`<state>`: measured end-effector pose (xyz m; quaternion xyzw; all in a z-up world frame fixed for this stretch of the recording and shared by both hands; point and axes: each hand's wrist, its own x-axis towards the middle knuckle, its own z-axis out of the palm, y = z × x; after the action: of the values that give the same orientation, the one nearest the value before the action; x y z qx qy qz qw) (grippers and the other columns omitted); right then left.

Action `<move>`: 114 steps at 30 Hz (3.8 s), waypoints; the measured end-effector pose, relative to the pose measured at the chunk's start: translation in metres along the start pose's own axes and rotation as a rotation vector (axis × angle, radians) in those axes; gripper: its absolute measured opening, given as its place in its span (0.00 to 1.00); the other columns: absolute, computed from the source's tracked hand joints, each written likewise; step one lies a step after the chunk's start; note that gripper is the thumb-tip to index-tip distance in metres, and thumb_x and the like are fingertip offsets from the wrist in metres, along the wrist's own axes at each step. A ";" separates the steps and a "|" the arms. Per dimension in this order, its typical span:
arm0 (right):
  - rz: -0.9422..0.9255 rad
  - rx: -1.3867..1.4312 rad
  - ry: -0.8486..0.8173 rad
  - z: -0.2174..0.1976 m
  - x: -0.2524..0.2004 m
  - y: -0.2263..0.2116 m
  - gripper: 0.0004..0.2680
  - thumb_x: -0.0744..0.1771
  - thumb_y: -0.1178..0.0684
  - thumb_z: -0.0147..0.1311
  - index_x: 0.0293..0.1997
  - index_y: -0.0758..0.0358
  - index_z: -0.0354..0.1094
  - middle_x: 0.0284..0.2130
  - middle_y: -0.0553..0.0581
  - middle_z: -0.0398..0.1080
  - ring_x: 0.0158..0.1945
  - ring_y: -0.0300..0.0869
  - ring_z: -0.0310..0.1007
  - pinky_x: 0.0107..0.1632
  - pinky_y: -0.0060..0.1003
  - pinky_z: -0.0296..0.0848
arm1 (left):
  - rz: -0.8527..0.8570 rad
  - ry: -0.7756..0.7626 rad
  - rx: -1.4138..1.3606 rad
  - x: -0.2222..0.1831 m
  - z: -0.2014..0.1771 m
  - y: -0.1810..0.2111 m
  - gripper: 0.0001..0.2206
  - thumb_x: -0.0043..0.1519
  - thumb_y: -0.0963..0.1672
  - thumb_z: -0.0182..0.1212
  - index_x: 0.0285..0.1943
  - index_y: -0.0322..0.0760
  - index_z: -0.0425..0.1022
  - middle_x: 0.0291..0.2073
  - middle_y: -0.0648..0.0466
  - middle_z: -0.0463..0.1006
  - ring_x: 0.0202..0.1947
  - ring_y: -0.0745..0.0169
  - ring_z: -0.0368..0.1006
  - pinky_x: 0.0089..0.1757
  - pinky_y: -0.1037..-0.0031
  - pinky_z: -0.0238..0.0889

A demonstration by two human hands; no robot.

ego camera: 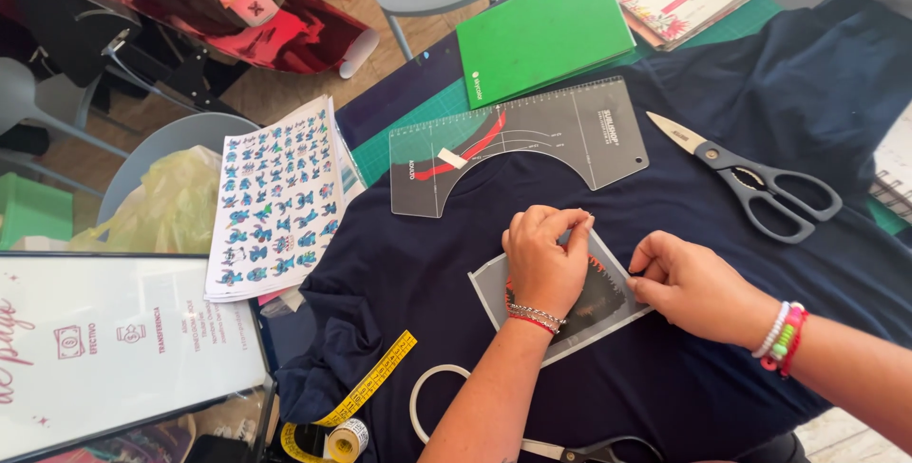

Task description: Positioning and securing a printed graphic onto a t-shirt for heat pressing

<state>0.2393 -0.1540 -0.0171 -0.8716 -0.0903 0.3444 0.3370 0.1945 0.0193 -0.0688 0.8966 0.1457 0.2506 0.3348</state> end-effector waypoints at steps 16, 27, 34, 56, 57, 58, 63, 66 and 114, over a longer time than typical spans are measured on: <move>0.054 -0.046 -0.030 0.003 0.017 0.001 0.06 0.60 0.58 0.59 0.37 0.59 0.74 0.21 0.52 0.81 0.15 0.41 0.76 0.26 0.30 0.70 | 0.008 -0.024 0.061 -0.001 0.004 -0.007 0.01 0.60 0.49 0.68 0.36 0.57 0.81 0.31 0.66 0.70 0.40 0.64 0.71 0.44 0.69 0.61; 0.087 -0.216 -0.073 0.002 0.032 -0.006 0.04 0.59 0.55 0.60 0.33 0.55 0.74 0.18 0.49 0.80 0.15 0.39 0.78 0.26 0.27 0.71 | 0.009 -0.049 0.101 0.000 0.007 -0.007 0.02 0.61 0.49 0.67 0.36 0.56 0.81 0.32 0.64 0.70 0.42 0.64 0.70 0.46 0.67 0.61; -0.005 -0.617 -0.096 -0.017 0.037 -0.009 0.10 0.61 0.39 0.64 0.37 0.47 0.77 0.25 0.46 0.81 0.37 0.44 0.84 0.39 0.35 0.77 | 0.006 -0.067 0.109 -0.002 0.008 -0.009 0.02 0.61 0.50 0.66 0.36 0.58 0.80 0.33 0.65 0.69 0.43 0.64 0.69 0.48 0.68 0.60; -0.820 -0.922 0.020 -0.010 -0.004 0.082 0.17 0.69 0.40 0.45 0.67 0.39 0.61 0.25 0.44 0.69 0.29 0.45 0.73 0.29 0.49 0.72 | -0.010 -0.086 0.092 0.002 0.002 -0.002 0.03 0.61 0.48 0.64 0.36 0.56 0.82 0.34 0.65 0.75 0.39 0.54 0.69 0.43 0.59 0.62; -0.767 -0.901 -0.006 -0.009 -0.005 0.082 0.17 0.69 0.39 0.43 0.67 0.36 0.61 0.27 0.42 0.70 0.32 0.43 0.74 0.32 0.47 0.74 | 0.001 -0.080 0.102 0.002 0.002 -0.001 0.03 0.61 0.48 0.64 0.37 0.56 0.82 0.34 0.64 0.75 0.39 0.53 0.69 0.42 0.58 0.62; -0.719 -0.881 -0.027 -0.010 -0.004 0.082 0.17 0.69 0.37 0.41 0.68 0.33 0.60 0.29 0.41 0.71 0.35 0.42 0.75 0.36 0.44 0.75 | 0.016 -0.069 0.113 0.004 0.001 0.000 0.03 0.61 0.48 0.64 0.37 0.55 0.82 0.34 0.63 0.75 0.39 0.53 0.70 0.42 0.57 0.62; -0.779 -0.791 0.031 -0.006 -0.002 0.087 0.16 0.69 0.38 0.44 0.64 0.36 0.65 0.29 0.43 0.72 0.34 0.43 0.77 0.34 0.46 0.75 | 0.008 -0.073 0.163 0.005 0.001 0.005 0.03 0.60 0.48 0.62 0.36 0.52 0.80 0.33 0.62 0.75 0.39 0.51 0.70 0.42 0.57 0.62; -0.776 -0.770 0.030 -0.004 -0.003 0.088 0.16 0.69 0.40 0.43 0.65 0.36 0.64 0.29 0.42 0.72 0.34 0.42 0.76 0.34 0.46 0.75 | -0.020 -0.064 0.185 0.008 0.006 0.004 0.06 0.60 0.48 0.62 0.41 0.49 0.77 0.32 0.62 0.76 0.39 0.51 0.71 0.43 0.56 0.62; -0.961 -1.271 0.196 0.006 -0.013 0.100 0.24 0.65 0.50 0.48 0.72 0.57 0.53 0.33 0.47 0.68 0.33 0.45 0.71 0.35 0.44 0.75 | 0.097 -0.710 0.432 -0.007 -0.052 0.036 0.52 0.48 0.66 0.47 0.80 0.39 0.45 0.81 0.55 0.40 0.79 0.61 0.33 0.67 0.47 0.27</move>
<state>0.2179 -0.2320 -0.0785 -0.7888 -0.6045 -0.0340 -0.1058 0.1633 0.0167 -0.0132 0.9827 0.0281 -0.0951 0.1565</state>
